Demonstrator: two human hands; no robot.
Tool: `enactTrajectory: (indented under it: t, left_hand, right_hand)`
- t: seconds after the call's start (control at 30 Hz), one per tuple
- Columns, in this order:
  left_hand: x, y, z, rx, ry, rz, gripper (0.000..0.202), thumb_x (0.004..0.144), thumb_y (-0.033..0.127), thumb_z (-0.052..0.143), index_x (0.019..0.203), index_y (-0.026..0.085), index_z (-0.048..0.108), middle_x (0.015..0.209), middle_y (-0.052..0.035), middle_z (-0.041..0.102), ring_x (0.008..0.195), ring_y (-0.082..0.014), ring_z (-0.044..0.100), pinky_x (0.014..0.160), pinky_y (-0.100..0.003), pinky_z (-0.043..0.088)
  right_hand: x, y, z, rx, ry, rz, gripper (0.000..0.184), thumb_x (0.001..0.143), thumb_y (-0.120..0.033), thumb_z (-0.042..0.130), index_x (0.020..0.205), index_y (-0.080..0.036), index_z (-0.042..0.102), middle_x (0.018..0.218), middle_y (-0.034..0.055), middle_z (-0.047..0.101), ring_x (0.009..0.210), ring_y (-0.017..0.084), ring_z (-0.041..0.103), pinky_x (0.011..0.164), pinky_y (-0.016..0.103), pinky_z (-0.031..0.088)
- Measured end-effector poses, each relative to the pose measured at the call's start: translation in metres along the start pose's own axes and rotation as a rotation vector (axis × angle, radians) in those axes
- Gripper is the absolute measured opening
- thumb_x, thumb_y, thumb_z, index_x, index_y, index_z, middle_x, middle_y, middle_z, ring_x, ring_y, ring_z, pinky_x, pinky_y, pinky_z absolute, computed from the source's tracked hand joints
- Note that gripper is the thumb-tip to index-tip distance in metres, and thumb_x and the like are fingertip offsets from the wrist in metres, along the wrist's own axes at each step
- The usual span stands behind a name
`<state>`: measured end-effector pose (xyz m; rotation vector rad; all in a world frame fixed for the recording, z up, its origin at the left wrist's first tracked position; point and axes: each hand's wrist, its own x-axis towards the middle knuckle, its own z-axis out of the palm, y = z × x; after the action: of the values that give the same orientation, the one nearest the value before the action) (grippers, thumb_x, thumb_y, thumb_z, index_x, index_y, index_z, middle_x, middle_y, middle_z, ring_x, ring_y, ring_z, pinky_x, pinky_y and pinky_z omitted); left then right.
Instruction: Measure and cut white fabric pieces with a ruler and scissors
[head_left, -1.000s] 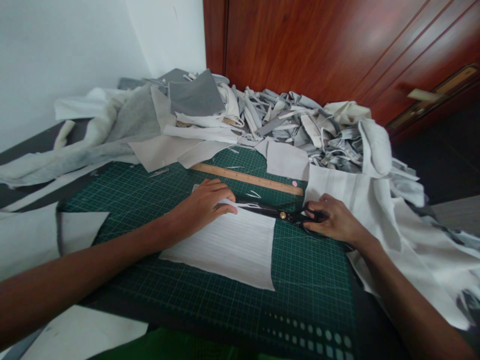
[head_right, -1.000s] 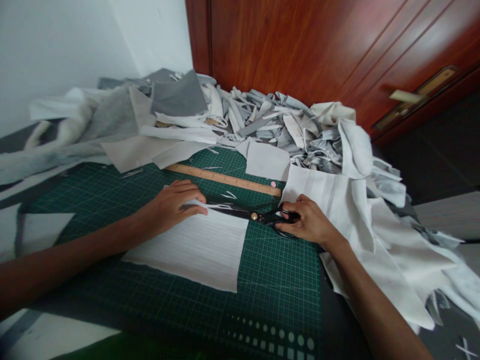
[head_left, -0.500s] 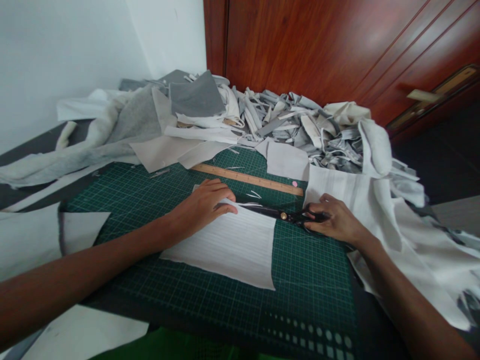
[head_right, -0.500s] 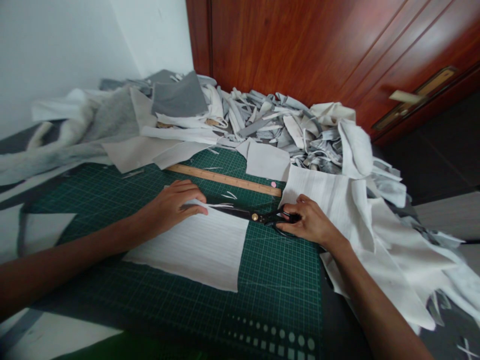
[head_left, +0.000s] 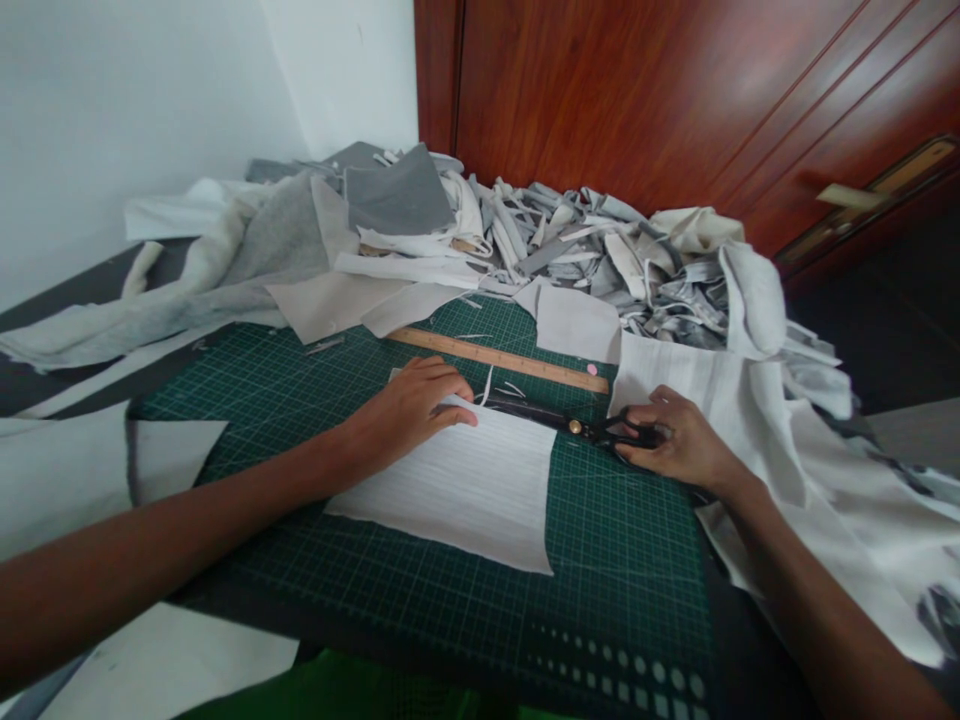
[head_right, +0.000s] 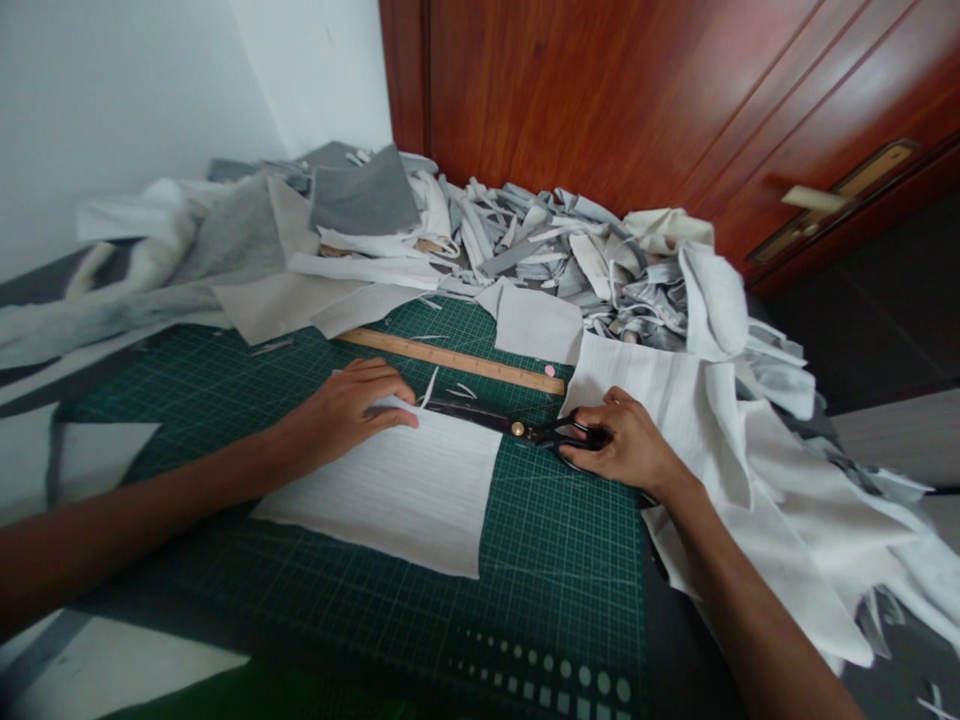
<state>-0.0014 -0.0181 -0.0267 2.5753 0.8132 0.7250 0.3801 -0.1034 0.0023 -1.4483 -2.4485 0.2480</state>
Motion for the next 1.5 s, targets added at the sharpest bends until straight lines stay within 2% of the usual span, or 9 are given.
enactTrajectory:
  t: [0.13, 0.33, 0.63, 0.83, 1.13, 1.5]
  left_hand:
    - [0.000, 0.000, 0.001, -0.014, -0.003, -0.005, 0.013, 0.095, 0.031, 0.076, 0.092, 0.019, 0.070, 0.094, -0.0006, 0.075, 0.095, -0.0204, 0.065, 0.090, -0.033, 0.041]
    - [-0.001, 0.001, 0.001, -0.040, 0.014, -0.013, 0.013, 0.094, 0.029, 0.077, 0.092, 0.019, 0.070, 0.095, -0.0012, 0.075, 0.095, -0.0202, 0.065, 0.090, -0.032, 0.042]
    - [0.000, 0.004, 0.000, -0.036, 0.014, -0.006, 0.012, 0.094, 0.029, 0.076, 0.091, 0.019, 0.070, 0.093, -0.0004, 0.075, 0.093, -0.0196, 0.065, 0.089, -0.032, 0.042]
    - [0.000, 0.005, -0.001, -0.033, 0.014, 0.003, 0.012, 0.094, 0.027, 0.077, 0.090, 0.019, 0.069, 0.094, -0.0005, 0.075, 0.093, -0.0191, 0.066, 0.089, -0.032, 0.042]
    - [0.000, 0.006, -0.001, -0.026, -0.002, -0.003, 0.012, 0.093, 0.027, 0.077, 0.088, 0.019, 0.069, 0.093, -0.0005, 0.075, 0.092, -0.0190, 0.065, 0.089, -0.032, 0.042]
    - [-0.002, 0.009, -0.002, -0.055, -0.020, -0.091, 0.010, 0.093, 0.029, 0.075, 0.094, 0.020, 0.069, 0.100, -0.0015, 0.074, 0.101, -0.0210, 0.064, 0.092, -0.032, 0.044]
  right_hand:
    - [-0.001, 0.002, 0.001, 0.019, 0.004, 0.010, 0.031, 0.082, -0.040, 0.073, 0.067, -0.023, 0.052, 0.056, -0.0044, 0.058, 0.056, 0.015, 0.049, 0.068, 0.034, 0.035]
    - [0.002, -0.001, 0.001, 0.049, -0.034, -0.012, 0.035, 0.085, -0.042, 0.074, 0.067, -0.023, 0.051, 0.058, -0.0047, 0.059, 0.054, 0.013, 0.052, 0.071, 0.034, 0.036]
    - [0.001, -0.002, -0.003, 0.077, -0.044, -0.009, 0.033, 0.085, -0.040, 0.074, 0.067, -0.022, 0.053, 0.057, -0.0036, 0.058, 0.056, 0.015, 0.054, 0.067, 0.033, 0.036]
    - [-0.002, 0.001, -0.008, 0.114, -0.067, -0.001, 0.033, 0.087, -0.044, 0.073, 0.068, -0.022, 0.058, 0.062, -0.0004, 0.062, 0.061, 0.017, 0.056, 0.065, 0.033, 0.039]
    - [0.000, -0.002, -0.003, 0.142, -0.049, 0.013, 0.036, 0.088, -0.048, 0.074, 0.067, -0.023, 0.059, 0.062, 0.0007, 0.062, 0.063, 0.018, 0.056, 0.064, 0.032, 0.041]
    - [0.004, -0.003, 0.002, 0.142, -0.052, -0.006, 0.036, 0.089, -0.048, 0.073, 0.067, -0.023, 0.058, 0.059, -0.0003, 0.059, 0.062, 0.017, 0.053, 0.063, 0.032, 0.039]
